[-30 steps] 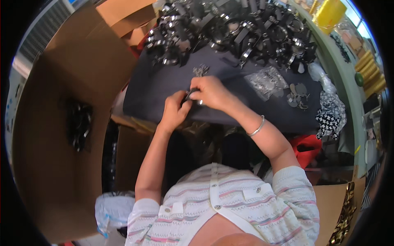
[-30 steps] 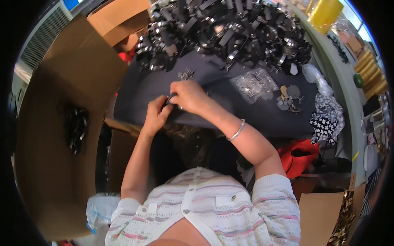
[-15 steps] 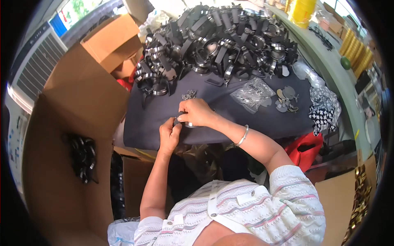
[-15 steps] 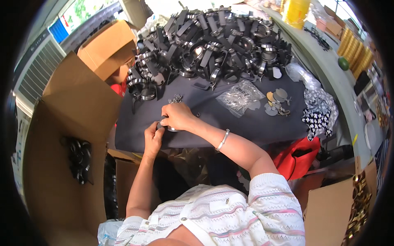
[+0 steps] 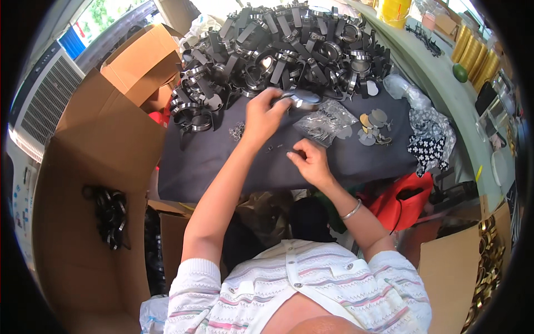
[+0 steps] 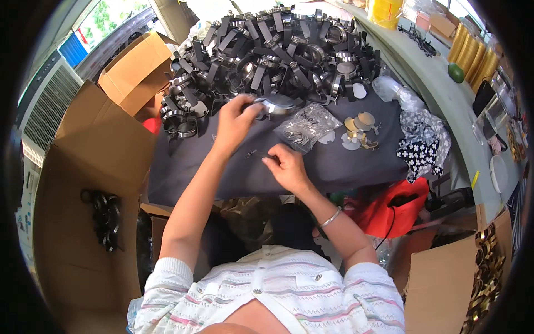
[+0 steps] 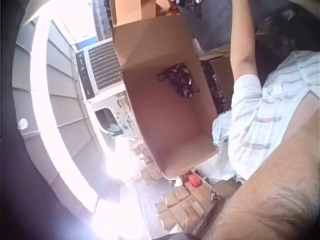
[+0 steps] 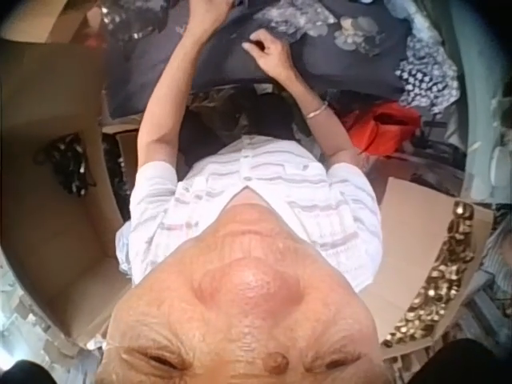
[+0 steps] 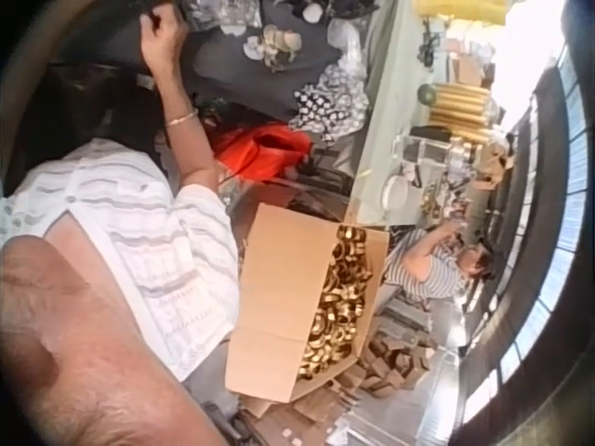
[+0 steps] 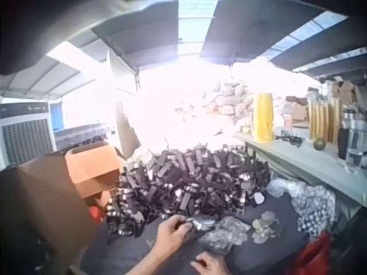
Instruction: The person assembles small plastic components by attaching metal clips to them by hand, then sorts the assembled parts into a cardboard box.
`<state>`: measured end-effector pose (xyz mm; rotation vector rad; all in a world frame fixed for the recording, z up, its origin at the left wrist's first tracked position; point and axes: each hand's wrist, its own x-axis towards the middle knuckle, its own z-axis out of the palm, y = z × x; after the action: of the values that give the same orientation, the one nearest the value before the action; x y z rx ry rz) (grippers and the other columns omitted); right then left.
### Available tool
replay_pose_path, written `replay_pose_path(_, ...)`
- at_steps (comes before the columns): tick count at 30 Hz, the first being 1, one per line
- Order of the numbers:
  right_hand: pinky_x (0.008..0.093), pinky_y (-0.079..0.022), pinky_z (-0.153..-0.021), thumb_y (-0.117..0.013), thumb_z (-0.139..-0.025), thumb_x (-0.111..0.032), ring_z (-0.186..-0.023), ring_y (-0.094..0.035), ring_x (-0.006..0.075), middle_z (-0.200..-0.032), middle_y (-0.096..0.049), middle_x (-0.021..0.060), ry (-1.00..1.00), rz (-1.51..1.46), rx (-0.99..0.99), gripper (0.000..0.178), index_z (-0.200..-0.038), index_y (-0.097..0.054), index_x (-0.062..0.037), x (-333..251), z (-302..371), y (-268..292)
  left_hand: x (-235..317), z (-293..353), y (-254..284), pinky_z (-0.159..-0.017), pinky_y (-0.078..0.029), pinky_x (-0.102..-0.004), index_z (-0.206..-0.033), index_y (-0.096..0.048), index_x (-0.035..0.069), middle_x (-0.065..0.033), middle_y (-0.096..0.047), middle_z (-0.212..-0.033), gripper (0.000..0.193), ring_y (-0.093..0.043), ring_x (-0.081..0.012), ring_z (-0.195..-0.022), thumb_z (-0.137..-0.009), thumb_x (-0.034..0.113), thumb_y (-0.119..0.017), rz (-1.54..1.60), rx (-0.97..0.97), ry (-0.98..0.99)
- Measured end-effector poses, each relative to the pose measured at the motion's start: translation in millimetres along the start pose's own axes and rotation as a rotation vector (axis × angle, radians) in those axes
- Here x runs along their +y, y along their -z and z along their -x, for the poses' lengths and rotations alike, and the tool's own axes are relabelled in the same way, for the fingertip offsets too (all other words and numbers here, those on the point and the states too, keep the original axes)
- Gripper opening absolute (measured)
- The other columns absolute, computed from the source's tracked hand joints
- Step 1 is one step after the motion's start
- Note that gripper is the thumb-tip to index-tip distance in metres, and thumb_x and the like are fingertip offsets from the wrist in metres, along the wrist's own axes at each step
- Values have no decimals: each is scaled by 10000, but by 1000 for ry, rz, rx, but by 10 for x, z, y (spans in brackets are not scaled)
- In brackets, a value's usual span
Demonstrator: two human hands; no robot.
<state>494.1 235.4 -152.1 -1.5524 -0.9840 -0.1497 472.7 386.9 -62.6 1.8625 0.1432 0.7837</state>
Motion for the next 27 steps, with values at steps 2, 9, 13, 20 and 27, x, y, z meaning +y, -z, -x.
replay_pose_path(2,306,-423,-506,-694,-735,-36,-536,-548,220,-698,-570,121,24,34,-58,169,-795,-539,-11,-30,-6,-35,-74,-299,-286,-563,-453,-300,-842,-643,0,-96,-634,-700,192,-579,-158,-592,-749,167,-662,-76,29,-139)
replay_pose_path(9,276,-475,-659,-621,-791,19,-707,-566,130,-793,-620,67,9,-14,-47,187,-977,-610,-2,40,79,-74,-496,-764,-1191,-799,-394,-453,-791,-697,132,-85,-597,-931,188,-547,-263,-964,-625,199,-637,-1046,-28,-187)
replay_pose_path(13,227,-436,-649,-605,-808,37,-673,-514,84,-739,-565,20,-89,-26,-73,98,-900,-580,17,217,140,18,-512,-686,-1071,-810,-374,-402,-859,-684,136,-73,-575,-917,228,-522,-251,-923,-649,207,-629,-1012,77,-270)
replay_pose_path(20,232,-432,-671,-599,-843,-20,-717,-514,99,-790,-566,37,-53,-55,-154,95,-924,-579,26,186,57,-53,-174,619,1390,-625,-464,-416,-851,-639,92,-88,-579,-762,258,-571,-299,-723,-604,18,-631,-818,568,-481)
replay_pose_path(27,229,-449,-681,-551,-875,-17,-745,-531,113,-876,-574,55,-63,-60,-180,71,-929,-557,30,297,34,123,-667,2400,3752,-713,-485,-429,-887,-653,82,-166,-618,-890,181,-608,-323,-819,-771,167,-543,-1441,1158,283)
